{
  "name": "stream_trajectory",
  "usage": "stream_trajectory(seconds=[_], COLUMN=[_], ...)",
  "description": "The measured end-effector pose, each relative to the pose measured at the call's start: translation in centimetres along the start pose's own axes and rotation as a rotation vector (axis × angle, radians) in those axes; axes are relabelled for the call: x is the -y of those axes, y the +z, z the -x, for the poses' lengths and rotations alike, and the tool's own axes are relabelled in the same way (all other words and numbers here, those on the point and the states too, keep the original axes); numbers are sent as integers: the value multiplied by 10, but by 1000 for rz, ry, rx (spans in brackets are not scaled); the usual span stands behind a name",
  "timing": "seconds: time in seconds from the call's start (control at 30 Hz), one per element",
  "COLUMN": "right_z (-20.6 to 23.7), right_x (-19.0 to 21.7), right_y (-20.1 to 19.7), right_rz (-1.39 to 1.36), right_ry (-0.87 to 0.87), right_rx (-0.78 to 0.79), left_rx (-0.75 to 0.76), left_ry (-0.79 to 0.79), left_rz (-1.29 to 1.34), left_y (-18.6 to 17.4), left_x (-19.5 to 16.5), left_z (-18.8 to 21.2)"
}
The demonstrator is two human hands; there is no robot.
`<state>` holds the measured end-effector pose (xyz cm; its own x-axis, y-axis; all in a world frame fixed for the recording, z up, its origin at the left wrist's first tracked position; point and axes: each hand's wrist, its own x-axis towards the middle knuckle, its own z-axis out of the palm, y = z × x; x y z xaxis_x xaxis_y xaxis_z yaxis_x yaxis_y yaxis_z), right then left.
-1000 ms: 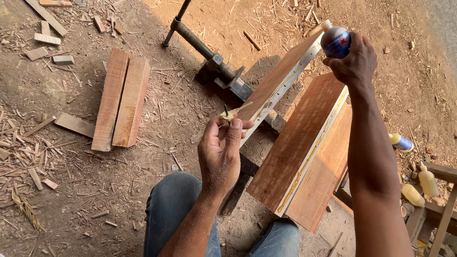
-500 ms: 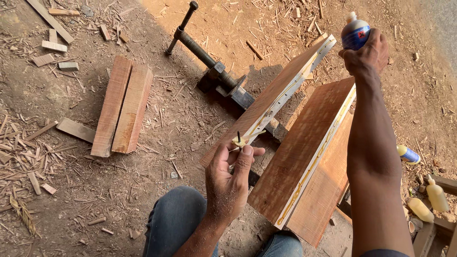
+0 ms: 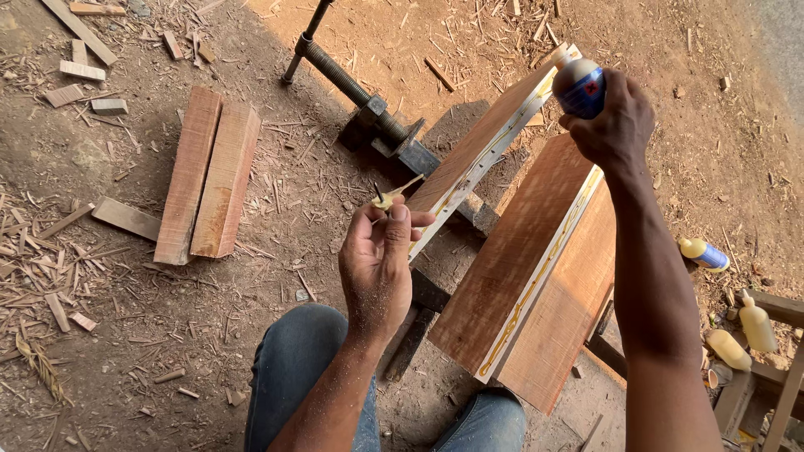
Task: The person arranges several wooden planks on a metal frame, applies glue to the edges, and joins them together. The person then uses a screw clamp to press the planks together and adjusts the alignment.
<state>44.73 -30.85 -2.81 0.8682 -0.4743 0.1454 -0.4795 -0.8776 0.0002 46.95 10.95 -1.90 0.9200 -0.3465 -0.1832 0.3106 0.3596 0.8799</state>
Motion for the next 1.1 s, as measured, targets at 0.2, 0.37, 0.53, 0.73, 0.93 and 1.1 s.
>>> stream_trajectory(seconds=[0.2, 0.37, 0.53, 0.73, 0.93, 1.1], right_z=[39, 72, 101, 130, 156, 171], right_x=[47, 81, 113, 139, 160, 180], right_y=[-17, -28, -38, -45, -46, -52], right_rz=[-7, -34, -52, -83, -121, -169], right_ry=[-106, -184, -288, -355, -454, -485], right_rx=[3, 24, 14, 71, 62, 99], left_rx=[-50, -73, -85, -67, -61, -88], left_ry=[-51, -138, -142, -177, -153, -77], left_rz=[48, 179, 214, 305, 261, 231], left_y=[-6, -15, -18, -19, -21, -23], left_x=[3, 1, -2, -6, -5, -7], left_z=[-14, -12, -12, -14, -11, -9])
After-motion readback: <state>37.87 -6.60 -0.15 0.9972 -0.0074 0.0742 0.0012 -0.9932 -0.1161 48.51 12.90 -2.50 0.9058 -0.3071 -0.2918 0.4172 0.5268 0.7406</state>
